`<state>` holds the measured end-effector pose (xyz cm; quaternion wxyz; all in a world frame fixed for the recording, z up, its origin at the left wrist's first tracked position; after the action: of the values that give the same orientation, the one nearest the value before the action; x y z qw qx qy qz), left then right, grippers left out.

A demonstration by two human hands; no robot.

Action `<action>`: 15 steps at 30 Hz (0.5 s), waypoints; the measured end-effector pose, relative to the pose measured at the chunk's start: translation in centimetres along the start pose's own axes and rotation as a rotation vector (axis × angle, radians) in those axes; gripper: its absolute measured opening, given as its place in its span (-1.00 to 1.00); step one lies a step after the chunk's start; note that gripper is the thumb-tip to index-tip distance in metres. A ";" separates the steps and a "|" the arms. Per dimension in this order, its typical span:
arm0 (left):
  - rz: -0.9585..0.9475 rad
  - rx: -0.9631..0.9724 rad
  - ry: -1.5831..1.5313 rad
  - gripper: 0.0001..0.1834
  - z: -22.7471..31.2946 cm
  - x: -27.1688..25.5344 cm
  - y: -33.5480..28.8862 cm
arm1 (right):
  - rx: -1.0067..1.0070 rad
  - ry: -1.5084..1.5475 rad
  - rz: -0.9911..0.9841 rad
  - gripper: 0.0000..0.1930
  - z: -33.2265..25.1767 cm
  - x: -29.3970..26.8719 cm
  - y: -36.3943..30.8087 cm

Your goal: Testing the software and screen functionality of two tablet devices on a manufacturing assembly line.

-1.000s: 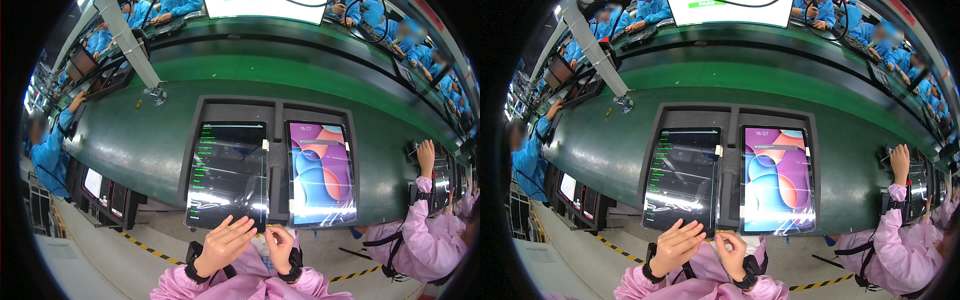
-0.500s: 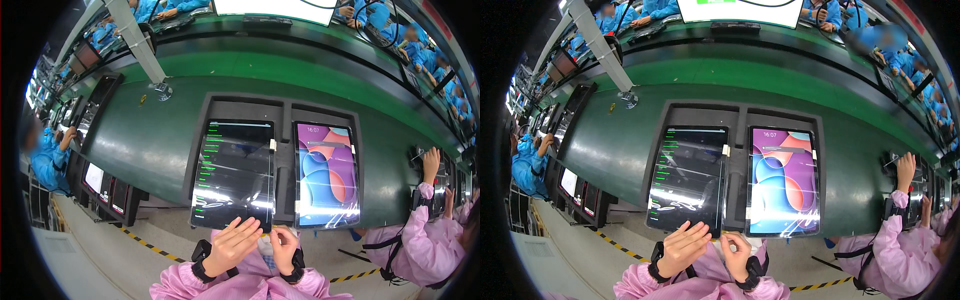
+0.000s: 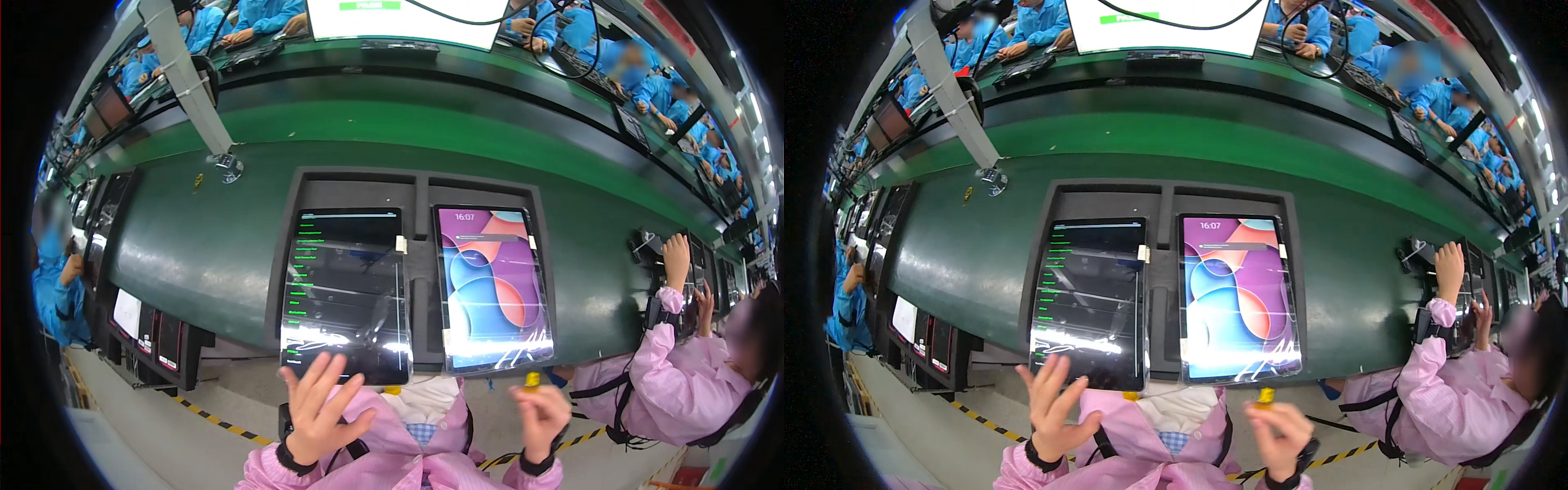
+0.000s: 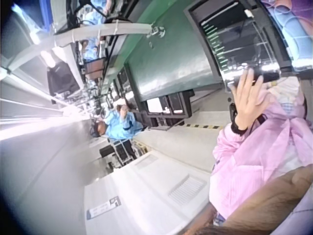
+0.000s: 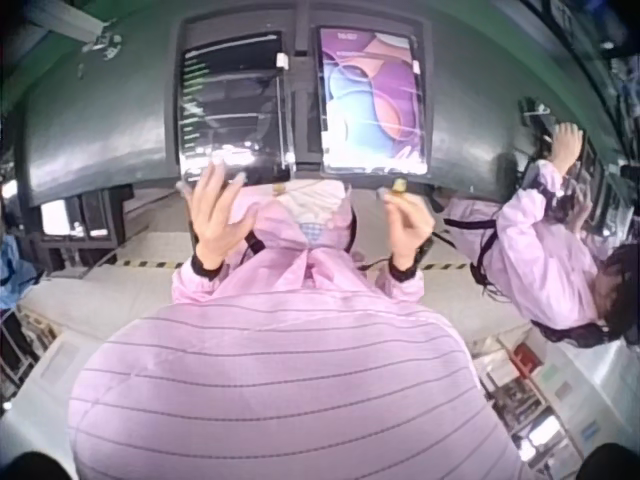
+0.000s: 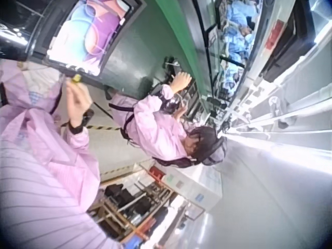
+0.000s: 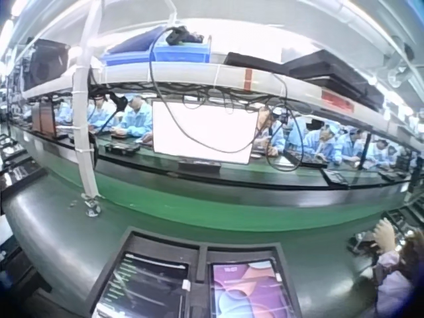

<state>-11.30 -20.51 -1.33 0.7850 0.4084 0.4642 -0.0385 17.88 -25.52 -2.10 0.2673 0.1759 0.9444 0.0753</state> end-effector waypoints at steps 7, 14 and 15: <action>0.151 -0.030 0.034 -0.68 -0.4 -1.1 -1.7 | -0.174 -0.157 -0.293 -0.83 1.0 0.8 6.6; 0.154 -0.100 0.054 -0.74 -0.3 -2.1 -3.0 | -0.176 -0.131 0.103 -0.82 1.9 0.0 11.2; 0.160 -0.110 0.052 -0.74 -0.1 -2.2 -3.2 | -0.090 0.109 0.177 -0.80 2.4 -0.8 10.6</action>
<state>-14.06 -23.24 -1.61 0.7943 0.4016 0.4518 0.0607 22.87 -15.88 -1.21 0.2152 0.2420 0.9341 0.1505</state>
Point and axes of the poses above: each hand's wrist, its own y-axis towards the middle knuckle, its own x-axis out of the palm, z = x × y, the point moved 4 cm from there along y, towards the middle knuckle, and after that the axes turned 9 degrees about x, right-handed, at the moved point
